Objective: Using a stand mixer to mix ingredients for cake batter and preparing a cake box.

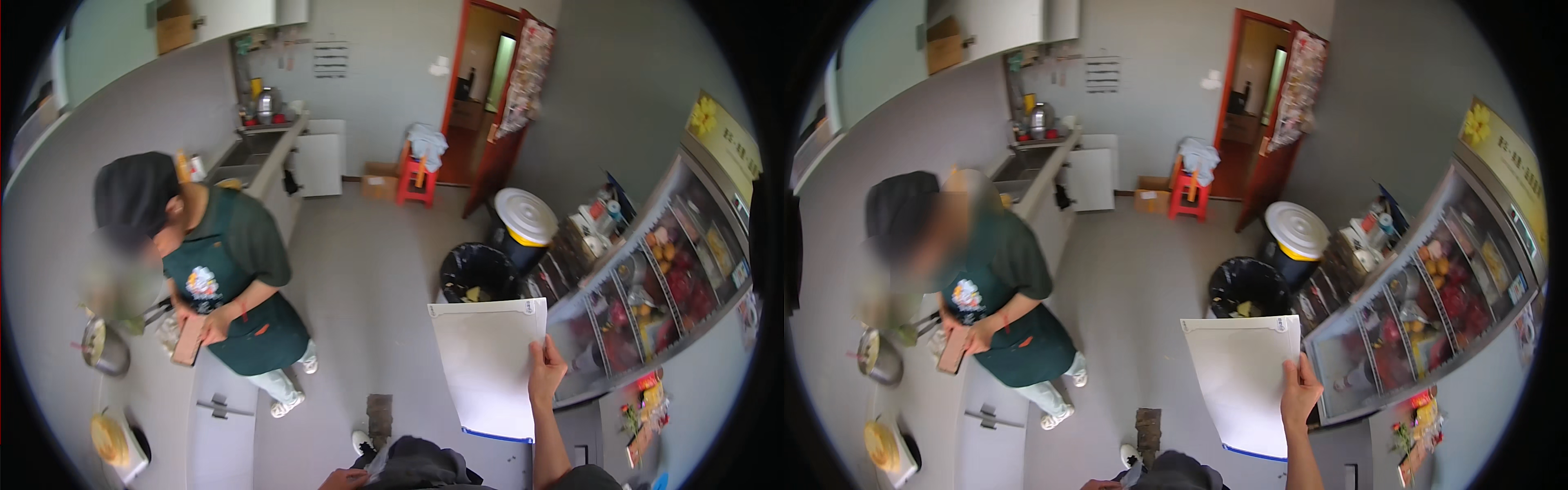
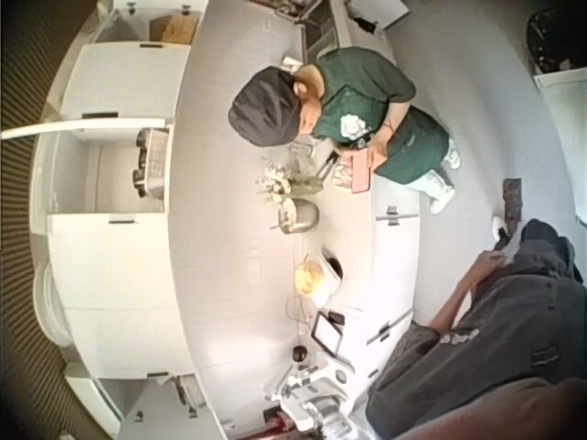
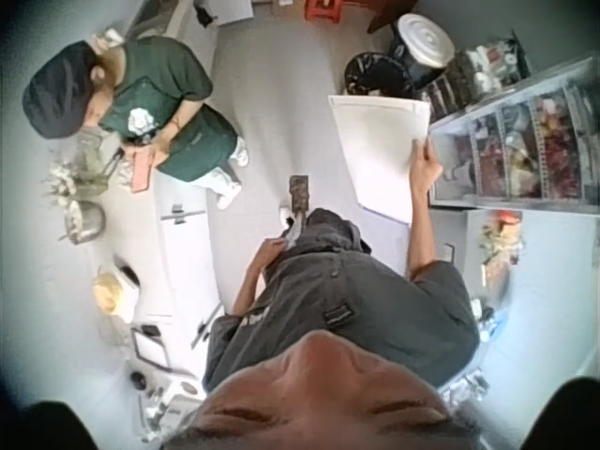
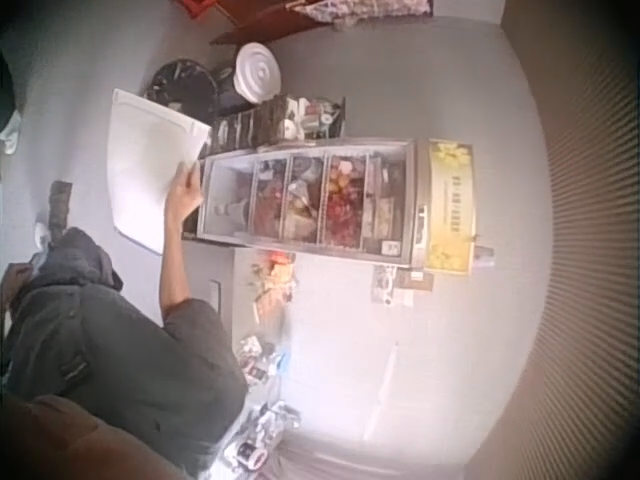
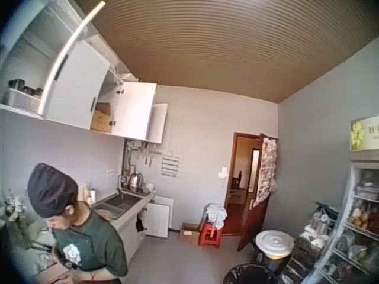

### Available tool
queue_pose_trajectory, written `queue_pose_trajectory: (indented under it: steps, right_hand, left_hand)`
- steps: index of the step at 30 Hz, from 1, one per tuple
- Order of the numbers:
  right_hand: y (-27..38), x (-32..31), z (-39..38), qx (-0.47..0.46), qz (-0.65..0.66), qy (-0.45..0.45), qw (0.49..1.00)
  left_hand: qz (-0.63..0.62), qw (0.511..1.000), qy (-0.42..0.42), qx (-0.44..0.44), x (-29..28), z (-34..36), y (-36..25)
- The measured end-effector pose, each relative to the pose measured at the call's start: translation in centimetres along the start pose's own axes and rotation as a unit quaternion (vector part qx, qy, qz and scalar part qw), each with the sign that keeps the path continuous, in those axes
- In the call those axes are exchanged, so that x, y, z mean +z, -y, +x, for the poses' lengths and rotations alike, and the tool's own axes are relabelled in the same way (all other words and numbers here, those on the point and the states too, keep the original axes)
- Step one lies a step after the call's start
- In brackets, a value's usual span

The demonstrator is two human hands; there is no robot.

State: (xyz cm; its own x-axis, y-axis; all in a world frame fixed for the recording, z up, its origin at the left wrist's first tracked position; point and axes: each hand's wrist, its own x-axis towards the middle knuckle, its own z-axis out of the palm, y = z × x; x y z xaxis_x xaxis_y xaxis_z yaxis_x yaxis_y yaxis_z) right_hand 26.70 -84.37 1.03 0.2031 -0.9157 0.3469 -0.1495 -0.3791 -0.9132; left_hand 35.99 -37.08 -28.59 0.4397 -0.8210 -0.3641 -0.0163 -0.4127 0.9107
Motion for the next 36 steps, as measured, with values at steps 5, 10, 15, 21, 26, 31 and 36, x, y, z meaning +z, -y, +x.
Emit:
queue_pose_trajectory:
  steps: [5,10,15,21,26,31,36]
  right_hand:
    - [-2.9,-6.1,0.7,0.057,-0.098,-0.091,0.989]
    - [-7.6,-10.4,1.9,0.091,-0.076,-0.227,0.967]
    - [-11.4,-13.7,5.6,0.146,-0.126,-0.283,0.94]
    - [-12.0,-14.0,12.4,0.193,-0.15,-0.338,0.909]
    - [-11.6,-14.6,15.9,0.175,-0.154,-0.441,0.867]
    - [-10.6,-14.4,15.9,0.168,-0.136,-0.549,0.808]
    - [-8.2,-10.2,15.8,0.173,-0.197,-0.632,0.73]
  left_hand:
    - [0.116,0.987,0.062,-0.087,-2.6,8.7,-13.2]
    - [0.221,0.971,-0.087,0.023,-1.3,22.4,-12.9]
    - [0.146,0.981,-0.117,0.043,-0.5,41.1,-25.8]
    - [0.085,0.973,-0.135,0.168,4.0,63.3,-40.3]
    - [0.144,0.958,-0.041,0.246,10.7,79.8,-47.5]
    - [0.25,0.954,0.162,0.042,15.3,89.8,-47.6]
    - [0.583,0.755,0.208,0.217,17.2,92.4,-45.6]
